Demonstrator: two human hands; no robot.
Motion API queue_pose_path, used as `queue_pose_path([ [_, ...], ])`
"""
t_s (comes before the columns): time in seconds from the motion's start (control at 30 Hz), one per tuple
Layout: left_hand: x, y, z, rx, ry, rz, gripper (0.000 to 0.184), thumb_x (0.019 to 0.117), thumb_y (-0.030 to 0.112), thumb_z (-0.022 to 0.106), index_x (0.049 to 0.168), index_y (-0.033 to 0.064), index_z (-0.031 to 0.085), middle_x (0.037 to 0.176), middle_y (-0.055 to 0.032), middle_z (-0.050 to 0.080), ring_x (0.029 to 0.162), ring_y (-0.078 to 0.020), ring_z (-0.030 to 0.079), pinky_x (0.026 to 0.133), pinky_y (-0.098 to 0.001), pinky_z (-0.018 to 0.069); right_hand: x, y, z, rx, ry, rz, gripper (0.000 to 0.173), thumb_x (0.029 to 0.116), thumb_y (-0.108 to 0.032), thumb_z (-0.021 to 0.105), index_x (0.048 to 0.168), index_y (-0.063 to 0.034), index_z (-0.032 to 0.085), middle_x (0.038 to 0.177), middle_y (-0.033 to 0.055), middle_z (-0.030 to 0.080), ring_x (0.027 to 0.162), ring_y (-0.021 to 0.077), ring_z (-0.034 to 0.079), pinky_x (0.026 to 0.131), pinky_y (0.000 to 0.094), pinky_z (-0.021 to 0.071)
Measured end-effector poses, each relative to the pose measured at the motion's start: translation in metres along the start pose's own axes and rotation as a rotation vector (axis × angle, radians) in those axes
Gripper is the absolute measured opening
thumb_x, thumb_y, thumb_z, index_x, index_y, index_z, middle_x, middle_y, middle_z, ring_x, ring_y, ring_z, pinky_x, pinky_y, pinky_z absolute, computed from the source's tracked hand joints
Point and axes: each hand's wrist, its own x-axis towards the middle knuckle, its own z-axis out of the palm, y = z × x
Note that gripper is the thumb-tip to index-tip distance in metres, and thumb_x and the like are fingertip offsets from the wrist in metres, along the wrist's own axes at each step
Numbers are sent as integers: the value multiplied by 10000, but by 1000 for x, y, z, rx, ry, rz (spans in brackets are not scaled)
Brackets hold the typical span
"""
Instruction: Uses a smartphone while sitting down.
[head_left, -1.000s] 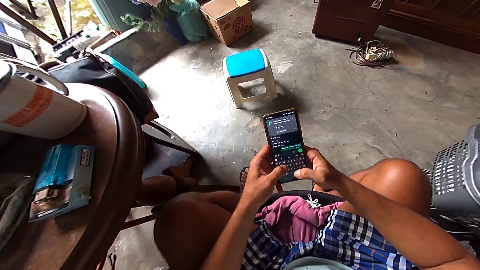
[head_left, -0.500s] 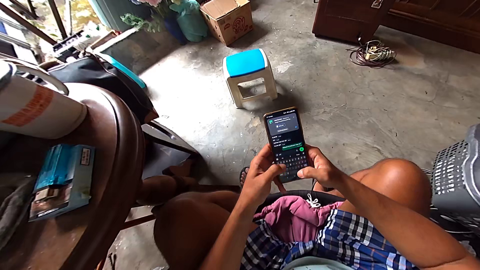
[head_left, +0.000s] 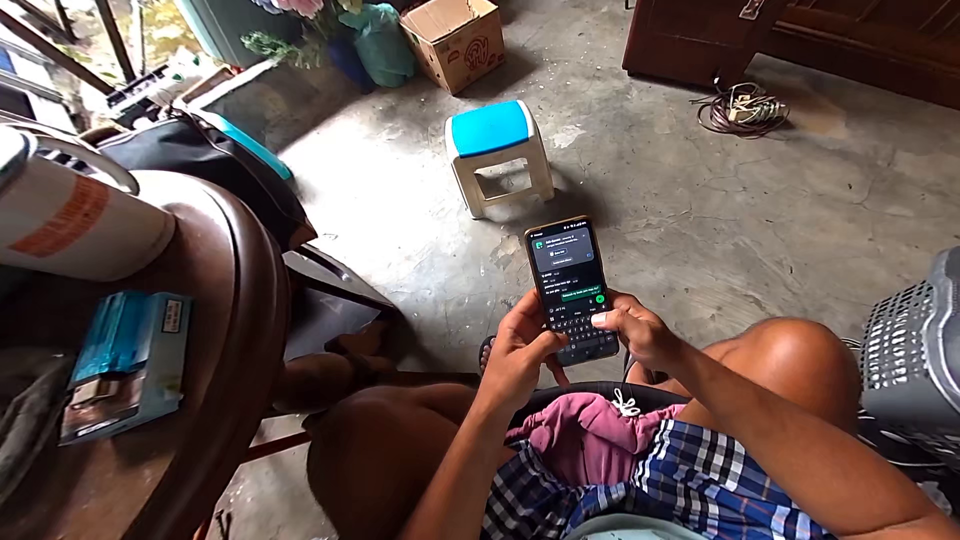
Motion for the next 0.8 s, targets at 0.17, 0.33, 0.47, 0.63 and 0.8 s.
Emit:
queue_pose_path([
  [0.17,0,0,-1,-3,3,-8,473,896,-88,494,1359,12,492,1152,-172,696,829,-212,748,475,-305,598,0,0,-2,-29,-61,3,423,891,17,477,1305,-23,556,1128,20,727,1029,80,701,941,304,584],
  [0.33,-1,0,0,5,7,-6,473,900,-87,507,1363,9,487,1153,-171,695,831,-208,747,475,-297,596,-2,-3,0,-59,-86,-5,493,852,6,579,1341,-4,515,1189,43,715,1072,109,704,960,327,593],
  [0.47,0,-4,5,68,98,48,390,942,-40,613,1324,-28,534,1122,-195,710,882,-225,750,562,-311,625,-2,-2,4,-91,-66,-5,504,845,50,575,1343,20,509,1191,59,715,1073,116,707,971,329,593],
  [0.63,0,-7,7,96,150,75,344,946,-25,628,1281,-35,553,1071,-192,721,821,-211,748,498,-281,593,-2,-2,6,-90,-62,-5,454,889,20,577,1338,21,511,1177,50,714,1062,116,708,962,330,599],
  [0.8,0,-8,10,95,133,80,330,976,-30,562,1305,-12,548,1070,-171,718,787,-199,742,461,-276,578,-1,2,13,-117,75,-77,335,945,-61,651,1260,29,579,1086,59,748,983,117,733,913,319,617],
])
